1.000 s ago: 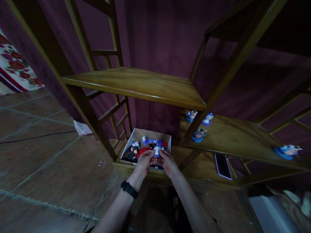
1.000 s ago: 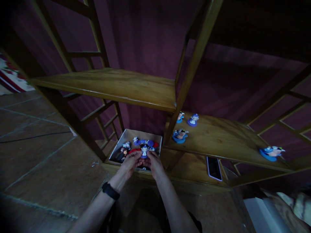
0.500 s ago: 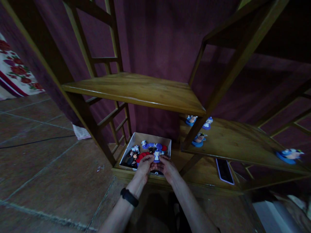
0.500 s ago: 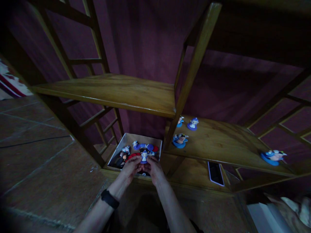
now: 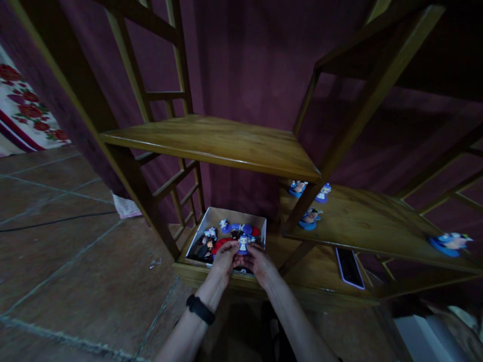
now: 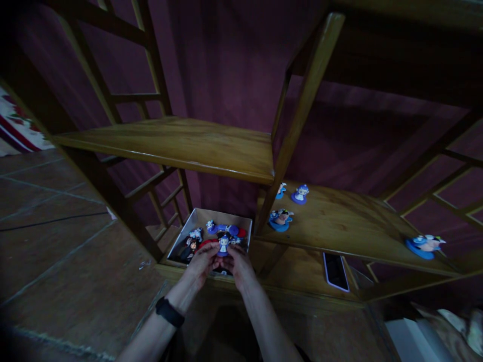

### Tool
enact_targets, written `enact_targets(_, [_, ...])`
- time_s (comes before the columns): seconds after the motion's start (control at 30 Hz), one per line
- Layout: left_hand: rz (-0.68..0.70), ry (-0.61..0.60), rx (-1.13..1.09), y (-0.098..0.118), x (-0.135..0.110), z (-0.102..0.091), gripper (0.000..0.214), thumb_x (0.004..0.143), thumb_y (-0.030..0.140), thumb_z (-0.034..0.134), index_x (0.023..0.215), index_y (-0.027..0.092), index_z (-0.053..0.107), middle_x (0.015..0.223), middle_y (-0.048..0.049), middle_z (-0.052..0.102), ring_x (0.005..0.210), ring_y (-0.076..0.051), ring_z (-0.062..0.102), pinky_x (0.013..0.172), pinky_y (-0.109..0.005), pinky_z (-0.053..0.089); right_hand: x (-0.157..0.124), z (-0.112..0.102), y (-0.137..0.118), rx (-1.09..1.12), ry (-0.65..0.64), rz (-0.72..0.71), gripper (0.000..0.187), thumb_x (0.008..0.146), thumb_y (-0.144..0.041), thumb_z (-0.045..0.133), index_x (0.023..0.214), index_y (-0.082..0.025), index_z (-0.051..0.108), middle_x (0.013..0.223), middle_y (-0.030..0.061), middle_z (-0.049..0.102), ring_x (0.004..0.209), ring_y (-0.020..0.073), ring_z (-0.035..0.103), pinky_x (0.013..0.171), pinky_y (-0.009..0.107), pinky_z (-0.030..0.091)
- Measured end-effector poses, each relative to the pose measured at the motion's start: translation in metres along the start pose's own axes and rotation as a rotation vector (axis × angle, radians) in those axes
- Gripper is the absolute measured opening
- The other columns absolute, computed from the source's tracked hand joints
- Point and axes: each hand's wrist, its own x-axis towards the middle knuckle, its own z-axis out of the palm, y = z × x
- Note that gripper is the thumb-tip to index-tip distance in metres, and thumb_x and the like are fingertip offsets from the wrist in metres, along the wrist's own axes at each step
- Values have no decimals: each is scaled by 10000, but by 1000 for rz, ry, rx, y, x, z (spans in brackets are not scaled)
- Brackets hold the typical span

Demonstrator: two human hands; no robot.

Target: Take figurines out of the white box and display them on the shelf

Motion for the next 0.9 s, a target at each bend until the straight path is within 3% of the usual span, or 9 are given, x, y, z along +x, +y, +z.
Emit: enact_targets(0.9, [-7, 21, 8, 1, -1, 3, 153, 709, 192, 668, 845, 149, 613, 538, 19, 597, 426, -63, 550, 446, -148, 431, -2, 3, -4, 11, 31, 16, 282, 613, -318, 736, 806, -177, 588, 706, 26, 687, 590, 136, 639, 513, 222, 498])
